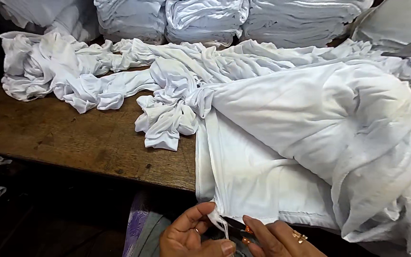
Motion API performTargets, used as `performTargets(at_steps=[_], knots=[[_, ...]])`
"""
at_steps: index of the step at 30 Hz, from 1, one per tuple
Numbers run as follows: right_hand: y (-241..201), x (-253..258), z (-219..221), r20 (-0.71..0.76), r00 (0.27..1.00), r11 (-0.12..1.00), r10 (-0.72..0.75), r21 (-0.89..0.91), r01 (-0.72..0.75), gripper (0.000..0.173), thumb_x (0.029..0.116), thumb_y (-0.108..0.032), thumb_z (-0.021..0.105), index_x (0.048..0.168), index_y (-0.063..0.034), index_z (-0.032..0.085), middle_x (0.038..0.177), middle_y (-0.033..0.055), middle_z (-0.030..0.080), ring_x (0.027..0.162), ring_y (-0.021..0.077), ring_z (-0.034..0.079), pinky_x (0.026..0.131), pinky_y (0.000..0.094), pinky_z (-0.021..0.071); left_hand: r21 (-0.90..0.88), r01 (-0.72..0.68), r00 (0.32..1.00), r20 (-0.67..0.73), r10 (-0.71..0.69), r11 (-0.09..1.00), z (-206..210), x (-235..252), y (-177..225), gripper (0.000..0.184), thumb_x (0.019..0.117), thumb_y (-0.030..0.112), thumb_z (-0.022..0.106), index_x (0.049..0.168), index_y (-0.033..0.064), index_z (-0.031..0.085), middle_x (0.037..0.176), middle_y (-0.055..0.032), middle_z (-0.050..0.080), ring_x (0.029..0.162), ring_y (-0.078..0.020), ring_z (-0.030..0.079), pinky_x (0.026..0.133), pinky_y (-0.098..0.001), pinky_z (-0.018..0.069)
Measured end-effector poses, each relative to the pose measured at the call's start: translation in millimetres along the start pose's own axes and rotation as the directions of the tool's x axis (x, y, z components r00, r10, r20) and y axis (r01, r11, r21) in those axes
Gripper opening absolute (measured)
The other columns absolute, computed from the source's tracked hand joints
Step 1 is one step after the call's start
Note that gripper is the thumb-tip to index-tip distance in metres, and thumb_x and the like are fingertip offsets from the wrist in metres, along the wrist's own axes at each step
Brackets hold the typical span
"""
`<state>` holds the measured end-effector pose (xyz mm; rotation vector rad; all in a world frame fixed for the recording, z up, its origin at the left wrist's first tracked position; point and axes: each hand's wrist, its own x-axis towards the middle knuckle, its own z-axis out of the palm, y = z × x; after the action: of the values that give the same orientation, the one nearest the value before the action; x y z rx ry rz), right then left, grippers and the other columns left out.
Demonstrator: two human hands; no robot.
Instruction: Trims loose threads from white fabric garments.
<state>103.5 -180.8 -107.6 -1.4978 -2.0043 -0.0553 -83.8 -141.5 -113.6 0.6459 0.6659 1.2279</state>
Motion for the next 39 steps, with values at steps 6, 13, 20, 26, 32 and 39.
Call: performTargets(at_steps=[6,13,20,26,32,39], knots=[[1,4,8,-0.001,1.000,0.995,-0.031,-0.094,0.030,0.029,0.1038,-0.024,0.056,0.108,-0.0011,0.072,0.076,0.0100,0.063,0.068,0.0229,0.061,0.059,0.0338,0.0489,0.005,0.011,0.999,-0.040,-0.011,1.000,3,-1,-1,0.058,0.0729,-0.022,0.075,0.129,-0.0149,0.060,0.119,-0.0244,0.069,0.105,-0.0283,0.071,0.089,-0.0425,0.0608],[12,5,12,-0.049,0.998,0.995,0.039,-0.094,-0.044,0.031,0.1054,-0.027,0.052,0.101,-0.0032,0.073,0.073,0.0083,0.062,0.065,0.0202,0.060,0.055,0.0317,0.0460,0.051,0.035,0.999,0.016,-0.036,0.998,3,-3,-3,0.062,0.0758,-0.021,0.073,0.135,-0.0150,0.056,0.124,-0.0234,0.067,0.109,-0.0281,0.069,0.088,-0.0409,0.0614],[12,-1,9,-0.030,1.000,0.999,0.005,-0.054,-0.007,0.035,0.1067,-0.029,0.048,0.106,-0.0022,0.072,0.075,0.0100,0.062,0.066,0.0222,0.060,0.057,0.0333,0.0473,-0.140,0.133,0.980,-0.128,-0.151,0.981,8,2,-3,0.024,0.0969,-0.004,0.063,0.119,-0.0094,0.069,0.104,-0.0216,0.074,0.083,-0.0220,0.074,0.070,-0.0351,0.0635],[15,-11,5,-0.031,0.998,0.998,0.054,0.014,-0.054,0.038,0.1068,-0.030,0.048,0.113,0.0004,0.070,0.081,0.0132,0.063,0.070,0.0237,0.060,0.061,0.0341,0.0485,-0.144,0.125,0.976,-0.163,-0.148,0.982,7,3,-4,0.024,0.0899,-0.011,0.068,0.114,-0.0092,0.071,0.098,-0.0208,0.074,0.078,-0.0217,0.074,0.065,-0.0351,0.0637],[16,-2,9,0.000,0.998,0.994,0.060,0.087,-0.060,0.039,0.1076,-0.030,0.046,0.112,-0.0008,0.071,0.081,0.0119,0.064,0.070,0.0213,0.061,0.059,0.0330,0.0477,-0.116,0.099,0.987,-0.113,-0.113,0.988,6,3,-5,0.030,0.0902,-0.010,0.068,0.120,-0.0092,0.064,0.102,-0.0231,0.073,0.082,-0.0254,0.075,0.066,-0.0378,0.0638],[13,3,9,0.013,1.000,0.997,0.029,0.072,-0.030,0.038,0.1079,-0.031,0.046,0.108,-0.0017,0.071,0.078,0.0111,0.063,0.068,0.0212,0.060,0.057,0.0326,0.0469,-0.073,0.065,0.992,-0.101,-0.073,0.995,6,2,-5,0.036,0.0883,-0.012,0.069,0.124,-0.0097,0.060,0.101,-0.0232,0.073,0.081,-0.0263,0.075,0.065,-0.0386,0.0639]])
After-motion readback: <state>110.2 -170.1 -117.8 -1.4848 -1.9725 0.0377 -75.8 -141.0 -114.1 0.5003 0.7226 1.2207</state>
